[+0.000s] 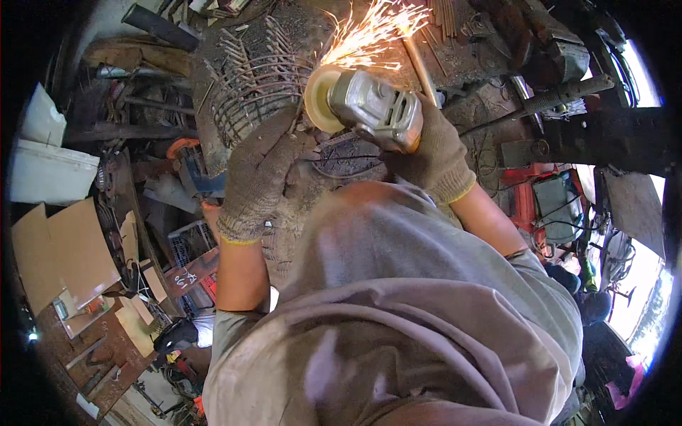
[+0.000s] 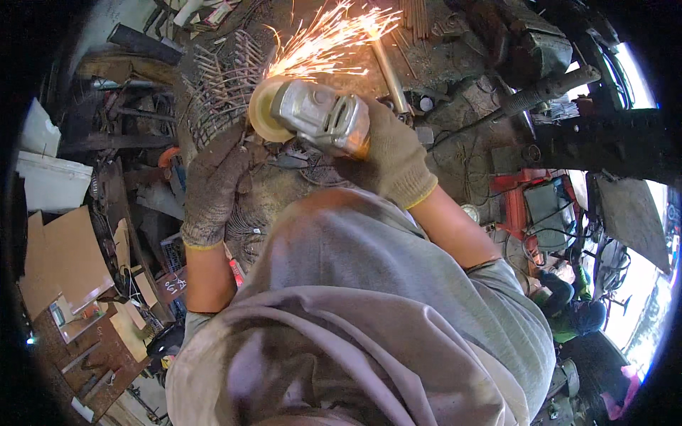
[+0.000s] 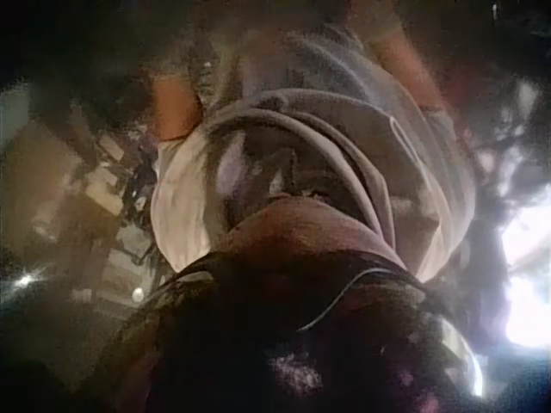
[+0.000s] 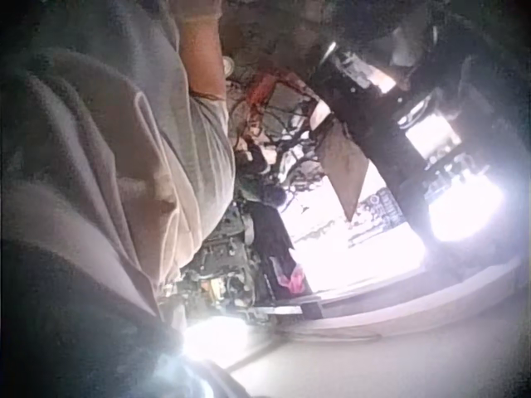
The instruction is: The person manipulates a wire mesh cage on a workbench, uses an angle grinder to cut or smooth metal rods, and سپس assembles metal pieces by hand while other individuals work in the background of the shop.
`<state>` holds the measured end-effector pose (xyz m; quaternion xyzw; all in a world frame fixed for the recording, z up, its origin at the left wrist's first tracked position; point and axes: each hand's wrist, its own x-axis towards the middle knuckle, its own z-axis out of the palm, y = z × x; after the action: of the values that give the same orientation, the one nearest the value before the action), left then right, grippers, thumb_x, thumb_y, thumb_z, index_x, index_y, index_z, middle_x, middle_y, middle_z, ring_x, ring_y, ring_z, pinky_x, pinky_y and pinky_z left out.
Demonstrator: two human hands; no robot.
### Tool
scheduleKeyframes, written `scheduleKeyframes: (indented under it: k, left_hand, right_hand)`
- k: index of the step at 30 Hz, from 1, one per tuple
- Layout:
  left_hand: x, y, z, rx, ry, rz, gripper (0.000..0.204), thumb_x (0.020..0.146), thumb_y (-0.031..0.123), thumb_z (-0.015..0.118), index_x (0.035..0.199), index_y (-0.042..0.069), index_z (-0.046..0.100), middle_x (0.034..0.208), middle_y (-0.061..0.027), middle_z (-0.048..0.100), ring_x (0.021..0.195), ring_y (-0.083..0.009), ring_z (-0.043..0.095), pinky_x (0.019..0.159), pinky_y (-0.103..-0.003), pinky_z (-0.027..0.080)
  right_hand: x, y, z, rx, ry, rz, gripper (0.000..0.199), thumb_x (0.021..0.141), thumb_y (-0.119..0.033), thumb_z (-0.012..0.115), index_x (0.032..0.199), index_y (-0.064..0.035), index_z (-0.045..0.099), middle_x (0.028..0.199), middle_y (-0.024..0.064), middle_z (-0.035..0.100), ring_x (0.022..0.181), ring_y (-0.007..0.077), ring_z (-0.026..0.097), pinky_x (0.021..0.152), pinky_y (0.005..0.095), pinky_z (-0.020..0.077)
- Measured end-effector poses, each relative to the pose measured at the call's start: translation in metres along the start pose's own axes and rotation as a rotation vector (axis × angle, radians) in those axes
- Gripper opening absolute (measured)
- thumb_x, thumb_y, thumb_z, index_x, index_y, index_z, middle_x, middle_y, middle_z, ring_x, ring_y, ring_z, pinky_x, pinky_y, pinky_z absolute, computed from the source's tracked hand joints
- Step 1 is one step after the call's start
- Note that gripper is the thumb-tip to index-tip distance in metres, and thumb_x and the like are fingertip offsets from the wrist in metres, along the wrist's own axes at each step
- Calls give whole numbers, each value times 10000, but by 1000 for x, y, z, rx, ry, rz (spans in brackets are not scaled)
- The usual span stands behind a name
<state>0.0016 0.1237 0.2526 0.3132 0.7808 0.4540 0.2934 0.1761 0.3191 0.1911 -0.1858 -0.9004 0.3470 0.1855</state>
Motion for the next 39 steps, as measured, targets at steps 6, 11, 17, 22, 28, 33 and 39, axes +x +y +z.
scheduleKeyframes:
  k: [6,11,17,22,28,33,39]
  left_hand:
    - [3,-3,1,-74,-37,-47,432,969,241,603,1332,5,603,955,-70,729,731,-79,617,648,-237,485]
    - [5,-2,-3,-79,-26,-38,414,966,228,602,1306,-7,617,901,-53,721,637,-60,557,571,-224,446]
    - [2,-3,-2,-206,38,-110,368,953,176,616,1263,-21,636,862,-70,711,566,-64,548,498,-226,431]
    - [-2,-4,-8,-194,59,-197,319,934,163,643,1184,-34,659,884,-78,714,576,-68,560,488,-234,451]
    - [1,-15,-13,-61,153,-123,308,905,175,666,1142,-21,669,944,-82,713,644,-90,586,565,-247,485]
    - [-2,-8,-9,-355,78,-222,241,908,199,662,1039,-1,692,853,-43,669,654,-87,577,584,-252,463]
    - [2,-4,-5,-167,42,-161,243,916,222,667,1009,-1,701,724,-6,603,627,-81,550,560,-255,430]
  right_hand:
    - [-2,10,10,-61,-7,-16,600,781,-340,793,1290,-105,580,1204,149,630,1101,338,639,907,409,535]
    - [2,-4,2,-33,3,44,606,767,-309,798,1294,-109,578,1178,151,643,1091,342,649,895,417,543]
    - [5,-1,11,15,44,-22,755,677,-319,857,1315,-70,539,1198,163,632,1089,351,644,909,421,540]
    - [5,2,10,89,28,123,697,716,-281,831,1316,-73,543,1194,164,634,1099,354,638,921,413,533]
    - [-1,6,8,33,-19,121,725,716,-297,833,1339,-84,531,1215,172,609,1118,358,614,932,421,526]
    - [-5,18,21,17,37,2,695,720,-290,826,1321,-97,535,1234,149,610,1118,349,615,941,415,520]
    - [0,11,18,-54,-24,87,739,680,-277,852,1295,-30,524,1245,152,619,1133,322,622,965,386,507]
